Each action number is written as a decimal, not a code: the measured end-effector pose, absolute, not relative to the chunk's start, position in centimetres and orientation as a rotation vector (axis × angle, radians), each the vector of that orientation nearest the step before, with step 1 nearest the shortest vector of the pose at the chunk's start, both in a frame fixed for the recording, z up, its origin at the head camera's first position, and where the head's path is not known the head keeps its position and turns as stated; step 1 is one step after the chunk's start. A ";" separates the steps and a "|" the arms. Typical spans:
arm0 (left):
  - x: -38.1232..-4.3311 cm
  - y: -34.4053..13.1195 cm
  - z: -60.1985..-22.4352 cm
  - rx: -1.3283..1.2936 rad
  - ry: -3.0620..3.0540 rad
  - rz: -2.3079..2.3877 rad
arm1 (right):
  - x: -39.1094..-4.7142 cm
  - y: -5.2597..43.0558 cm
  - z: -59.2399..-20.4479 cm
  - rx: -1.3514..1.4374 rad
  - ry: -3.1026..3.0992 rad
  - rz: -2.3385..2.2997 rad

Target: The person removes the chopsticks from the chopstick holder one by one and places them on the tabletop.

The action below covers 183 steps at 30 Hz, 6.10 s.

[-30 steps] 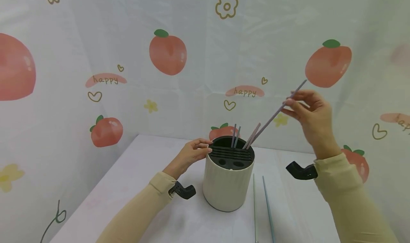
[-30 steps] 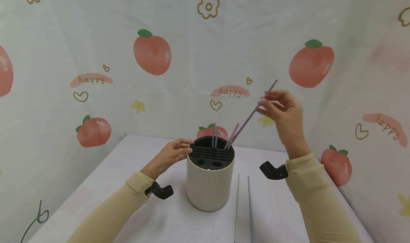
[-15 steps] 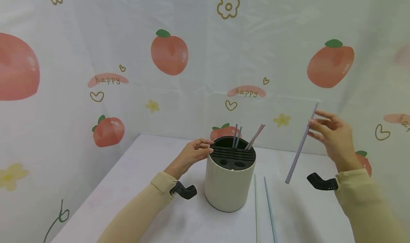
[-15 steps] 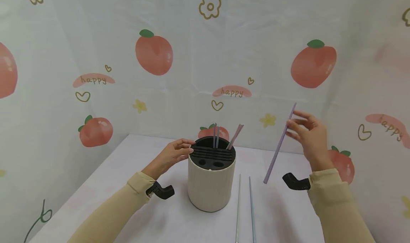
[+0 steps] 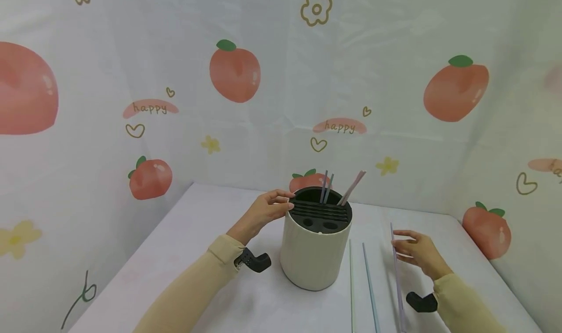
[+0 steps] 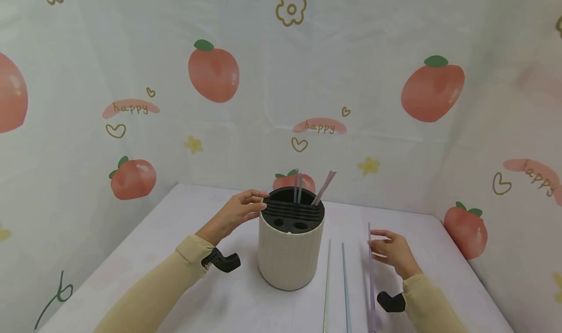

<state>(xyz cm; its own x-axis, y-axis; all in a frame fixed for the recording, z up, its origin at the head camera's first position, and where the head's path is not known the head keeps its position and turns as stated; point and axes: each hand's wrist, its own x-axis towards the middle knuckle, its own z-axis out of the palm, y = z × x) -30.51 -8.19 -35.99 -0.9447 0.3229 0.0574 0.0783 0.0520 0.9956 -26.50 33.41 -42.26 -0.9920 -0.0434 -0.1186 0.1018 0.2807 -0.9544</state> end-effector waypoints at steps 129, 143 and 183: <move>-30.4 -8.2 -35.7 0.410 2.126 1.995 | -26.0 29.2 -19.8 -0.842 1.354 -3.193; -30.6 -8.2 -36.0 0.419 2.133 1.989 | -27.5 36.5 -35.0 -0.159 2.130 -2.216; -30.7 -8.2 -36.1 0.408 2.130 1.996 | -26.1 35.0 -46.5 0.450 2.472 -1.534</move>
<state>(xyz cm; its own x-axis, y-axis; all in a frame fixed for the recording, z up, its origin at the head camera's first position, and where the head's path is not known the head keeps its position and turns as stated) -30.71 -8.19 -36.13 -0.9432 0.3288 0.0468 0.0681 0.0535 0.9962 -26.11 35.04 -46.48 -0.9341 0.1520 -0.3230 0.3569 0.4159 -0.8364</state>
